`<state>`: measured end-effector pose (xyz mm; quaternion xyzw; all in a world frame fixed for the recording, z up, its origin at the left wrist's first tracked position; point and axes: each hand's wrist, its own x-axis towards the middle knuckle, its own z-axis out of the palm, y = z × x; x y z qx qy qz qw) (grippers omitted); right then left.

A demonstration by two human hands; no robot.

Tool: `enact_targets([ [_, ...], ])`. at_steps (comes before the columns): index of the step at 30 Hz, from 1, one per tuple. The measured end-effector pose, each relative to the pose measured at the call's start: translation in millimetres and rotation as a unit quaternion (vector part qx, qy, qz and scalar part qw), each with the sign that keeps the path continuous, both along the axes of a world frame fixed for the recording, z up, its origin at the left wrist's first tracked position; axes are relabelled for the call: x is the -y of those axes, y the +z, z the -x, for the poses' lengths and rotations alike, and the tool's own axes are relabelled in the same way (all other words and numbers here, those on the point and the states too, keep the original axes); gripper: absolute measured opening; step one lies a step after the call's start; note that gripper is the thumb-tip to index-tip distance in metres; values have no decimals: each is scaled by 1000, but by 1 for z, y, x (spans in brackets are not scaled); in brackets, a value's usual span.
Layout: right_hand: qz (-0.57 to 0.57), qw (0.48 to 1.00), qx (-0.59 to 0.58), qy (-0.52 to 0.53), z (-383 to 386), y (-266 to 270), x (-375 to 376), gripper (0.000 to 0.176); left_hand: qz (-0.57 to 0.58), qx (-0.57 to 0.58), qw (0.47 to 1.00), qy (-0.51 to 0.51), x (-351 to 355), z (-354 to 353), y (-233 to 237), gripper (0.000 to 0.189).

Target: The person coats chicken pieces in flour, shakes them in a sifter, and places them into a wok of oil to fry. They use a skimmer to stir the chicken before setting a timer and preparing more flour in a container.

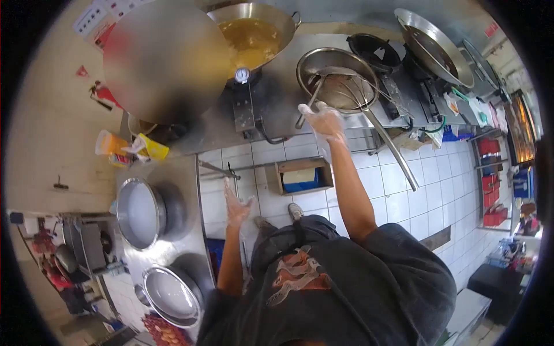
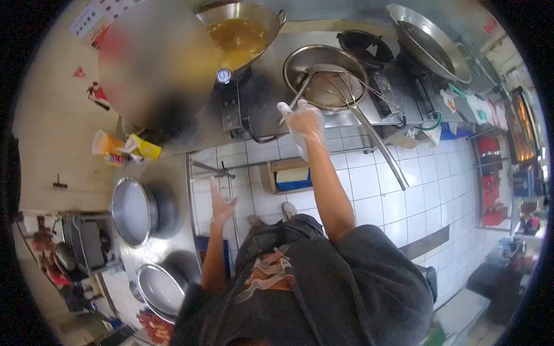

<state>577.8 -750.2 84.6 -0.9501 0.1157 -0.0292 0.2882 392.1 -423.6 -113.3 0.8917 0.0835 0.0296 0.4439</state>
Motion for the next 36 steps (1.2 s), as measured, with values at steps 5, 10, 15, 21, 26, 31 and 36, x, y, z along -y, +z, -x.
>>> enact_targets([
  [5,129,962,215,-112,52,22,101,48,129,-92,982,99,-16,25,12,113],
  [10,324,928,121,-138,55,-19,241,57,27,-126,984,121,-55,54,-20,106],
  [15,303,934,152,-112,46,19,225,51,14,-183,976,117,-74,78,-86,102],
  [21,441,897,13,9,-20,-10,344,63,7,-163,983,82,-54,83,-64,94],
  [26,346,925,-130,88,-76,-78,379,57,-62,-167,979,101,-34,85,-24,90],
  [31,444,885,-24,139,-76,-106,387,42,-25,-212,961,177,-47,93,-28,88],
  [36,373,901,169,144,-71,-59,405,29,-68,-197,956,205,-51,94,-32,75],
])
